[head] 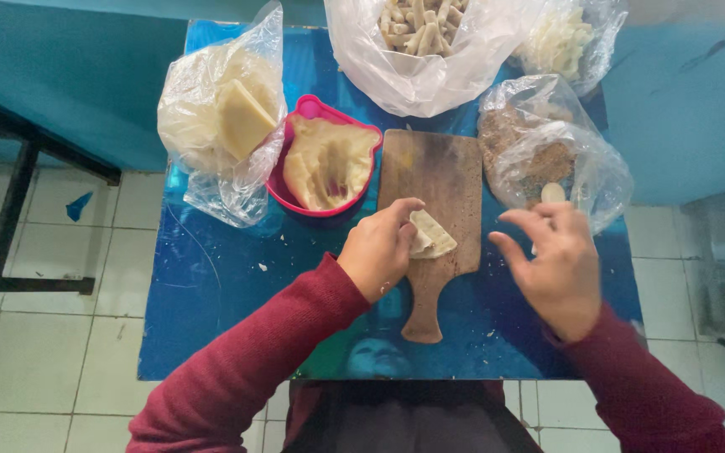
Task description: The person sits at a table and folds dumplings one at a time. They take a square wrapper, spoon filling from a plastic bag onto it, then fold and pinch the wrapper closed, placing finished dumplings in a pile on the board.
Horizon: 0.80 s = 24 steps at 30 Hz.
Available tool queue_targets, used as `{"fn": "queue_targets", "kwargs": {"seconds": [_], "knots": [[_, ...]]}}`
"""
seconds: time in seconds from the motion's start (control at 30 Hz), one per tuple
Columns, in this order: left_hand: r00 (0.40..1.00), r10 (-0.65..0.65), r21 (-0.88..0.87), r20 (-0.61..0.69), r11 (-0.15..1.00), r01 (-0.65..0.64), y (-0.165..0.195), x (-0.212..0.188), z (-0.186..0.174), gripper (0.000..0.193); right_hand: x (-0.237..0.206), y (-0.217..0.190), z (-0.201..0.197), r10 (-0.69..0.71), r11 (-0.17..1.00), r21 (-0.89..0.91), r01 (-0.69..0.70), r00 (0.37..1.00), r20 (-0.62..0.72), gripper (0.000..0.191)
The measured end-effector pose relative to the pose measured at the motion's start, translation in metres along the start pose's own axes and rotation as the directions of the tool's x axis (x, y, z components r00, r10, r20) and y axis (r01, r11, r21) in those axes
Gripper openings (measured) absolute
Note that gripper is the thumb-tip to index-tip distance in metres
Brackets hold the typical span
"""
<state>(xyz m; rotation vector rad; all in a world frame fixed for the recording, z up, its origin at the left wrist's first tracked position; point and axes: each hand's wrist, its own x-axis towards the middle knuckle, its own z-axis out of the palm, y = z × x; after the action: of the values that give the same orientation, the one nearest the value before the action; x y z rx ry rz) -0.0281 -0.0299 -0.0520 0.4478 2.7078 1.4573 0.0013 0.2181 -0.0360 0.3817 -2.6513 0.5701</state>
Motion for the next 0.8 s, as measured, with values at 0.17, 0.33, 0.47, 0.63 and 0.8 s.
{"fn": "queue_targets", "kwargs": {"seconds": [0.17, 0.33, 0.47, 0.63, 0.8], "knots": [[0.996, 0.091, 0.004, 0.005, 0.996, -0.091, -0.005, -0.001, 0.003, 0.040, 0.012, -0.014, 0.035, 0.044, 0.966, 0.241, -0.095, 0.977, 0.207, 0.015], [0.983, 0.180, 0.031, -0.027, 0.983, -0.179, -0.012, -0.001, 0.006, 0.042, 0.017, -0.020, 0.042, 0.018, 0.958, 0.274, -0.082, 0.973, 0.229, 0.011], [0.981, 0.190, 0.068, -0.046, 0.980, -0.187, -0.013, -0.002, 0.007, 0.041, 0.016, -0.024, 0.040, 0.246, 0.806, 0.421, -0.416, 0.882, 0.402, 0.014], [0.984, 0.173, 0.096, -0.040, 0.981, -0.168, -0.009, -0.003, 0.006, 0.037, 0.015, -0.024, 0.045, 0.252, 0.631, 0.616, -0.471, 0.876, 0.411, 0.018], [0.971, 0.239, 0.176, -0.022, 0.957, -0.232, -0.002, -0.005, 0.001, 0.029, 0.014, -0.026, 0.048, 0.220, 0.516, 0.715, -0.471, 0.880, 0.421, 0.016]]}}
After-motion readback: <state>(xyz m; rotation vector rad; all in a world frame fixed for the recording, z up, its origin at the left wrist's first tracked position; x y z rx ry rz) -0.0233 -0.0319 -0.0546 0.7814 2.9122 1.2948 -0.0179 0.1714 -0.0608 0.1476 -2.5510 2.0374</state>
